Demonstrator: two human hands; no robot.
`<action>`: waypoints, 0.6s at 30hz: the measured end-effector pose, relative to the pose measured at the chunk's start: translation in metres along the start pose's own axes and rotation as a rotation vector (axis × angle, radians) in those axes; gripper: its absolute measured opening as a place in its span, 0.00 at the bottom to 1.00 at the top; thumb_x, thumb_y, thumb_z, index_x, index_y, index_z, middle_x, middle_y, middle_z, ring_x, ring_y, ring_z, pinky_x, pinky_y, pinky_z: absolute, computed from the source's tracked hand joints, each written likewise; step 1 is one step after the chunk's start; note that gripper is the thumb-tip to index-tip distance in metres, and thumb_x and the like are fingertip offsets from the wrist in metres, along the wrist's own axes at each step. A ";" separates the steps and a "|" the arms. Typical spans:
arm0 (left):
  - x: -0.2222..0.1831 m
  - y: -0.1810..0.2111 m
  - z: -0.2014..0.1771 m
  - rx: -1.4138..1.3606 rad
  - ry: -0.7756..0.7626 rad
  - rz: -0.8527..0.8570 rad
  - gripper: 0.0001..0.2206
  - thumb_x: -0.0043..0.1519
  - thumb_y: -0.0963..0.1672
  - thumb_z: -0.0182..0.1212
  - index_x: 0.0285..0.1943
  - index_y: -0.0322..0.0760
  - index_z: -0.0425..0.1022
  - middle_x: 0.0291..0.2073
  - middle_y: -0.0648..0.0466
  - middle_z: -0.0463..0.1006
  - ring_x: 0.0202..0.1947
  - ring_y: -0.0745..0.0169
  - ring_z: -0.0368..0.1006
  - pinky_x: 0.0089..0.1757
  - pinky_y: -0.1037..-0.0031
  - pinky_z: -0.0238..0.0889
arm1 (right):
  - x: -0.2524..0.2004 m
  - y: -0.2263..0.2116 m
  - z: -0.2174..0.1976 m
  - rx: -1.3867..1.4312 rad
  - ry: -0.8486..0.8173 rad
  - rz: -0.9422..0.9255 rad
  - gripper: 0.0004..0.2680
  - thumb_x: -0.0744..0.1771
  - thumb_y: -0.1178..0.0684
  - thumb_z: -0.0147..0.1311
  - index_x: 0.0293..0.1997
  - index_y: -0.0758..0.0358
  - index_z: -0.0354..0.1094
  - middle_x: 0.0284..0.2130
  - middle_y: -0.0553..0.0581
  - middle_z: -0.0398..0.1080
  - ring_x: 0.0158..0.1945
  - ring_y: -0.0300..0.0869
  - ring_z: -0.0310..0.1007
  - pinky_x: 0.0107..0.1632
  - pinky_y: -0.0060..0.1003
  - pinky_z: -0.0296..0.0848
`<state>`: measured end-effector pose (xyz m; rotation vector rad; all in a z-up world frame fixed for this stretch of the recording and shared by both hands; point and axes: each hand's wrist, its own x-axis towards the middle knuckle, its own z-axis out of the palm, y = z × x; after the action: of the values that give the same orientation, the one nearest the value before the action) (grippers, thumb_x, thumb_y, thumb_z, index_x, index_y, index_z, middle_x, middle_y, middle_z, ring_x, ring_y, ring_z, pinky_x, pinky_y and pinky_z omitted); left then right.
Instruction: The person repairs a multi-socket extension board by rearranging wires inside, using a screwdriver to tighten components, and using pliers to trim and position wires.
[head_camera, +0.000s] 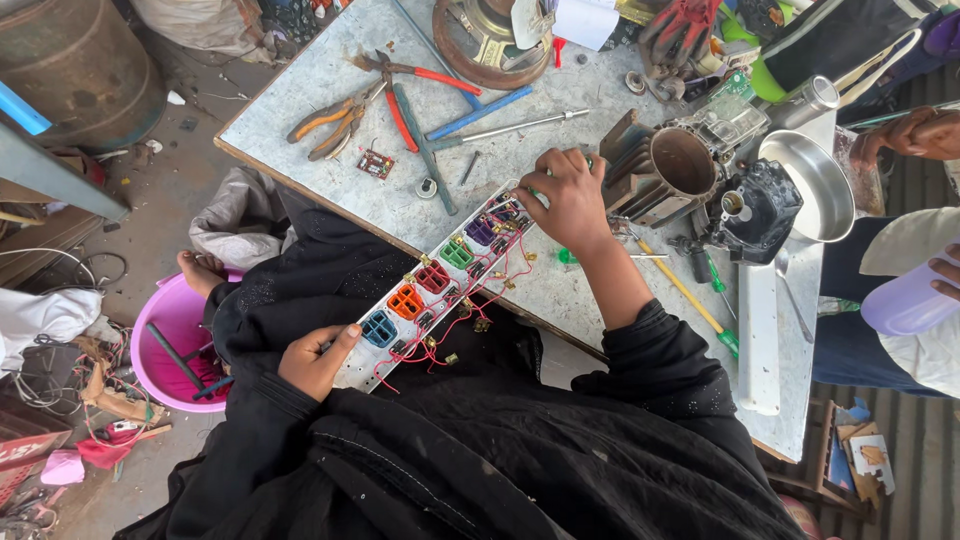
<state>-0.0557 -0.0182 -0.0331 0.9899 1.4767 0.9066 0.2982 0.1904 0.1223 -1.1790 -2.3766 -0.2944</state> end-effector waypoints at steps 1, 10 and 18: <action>0.000 -0.002 0.000 -0.001 -0.001 -0.002 0.21 0.62 0.53 0.62 0.48 0.30 0.84 0.32 0.48 0.86 0.33 0.66 0.79 0.38 0.77 0.72 | -0.001 0.001 0.001 0.026 -0.012 0.010 0.05 0.64 0.46 0.67 0.35 0.50 0.79 0.40 0.48 0.68 0.50 0.46 0.66 0.55 0.57 0.55; 0.004 -0.008 -0.003 -0.041 -0.016 -0.028 0.21 0.63 0.53 0.61 0.49 0.30 0.83 0.34 0.49 0.86 0.34 0.67 0.80 0.39 0.77 0.72 | 0.002 0.021 0.018 0.230 -0.042 0.105 0.06 0.62 0.47 0.70 0.32 0.53 0.78 0.38 0.46 0.70 0.48 0.45 0.67 0.52 0.50 0.55; 0.006 -0.013 -0.003 -0.058 -0.009 -0.041 0.21 0.62 0.52 0.62 0.49 0.29 0.83 0.34 0.48 0.86 0.34 0.66 0.80 0.38 0.76 0.72 | 0.012 0.019 0.015 0.228 -0.075 0.054 0.05 0.62 0.49 0.70 0.31 0.54 0.79 0.36 0.47 0.69 0.45 0.46 0.67 0.51 0.51 0.55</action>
<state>-0.0608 -0.0173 -0.0465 0.9173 1.4499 0.9089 0.3025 0.2161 0.1150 -1.1618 -2.3623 0.0391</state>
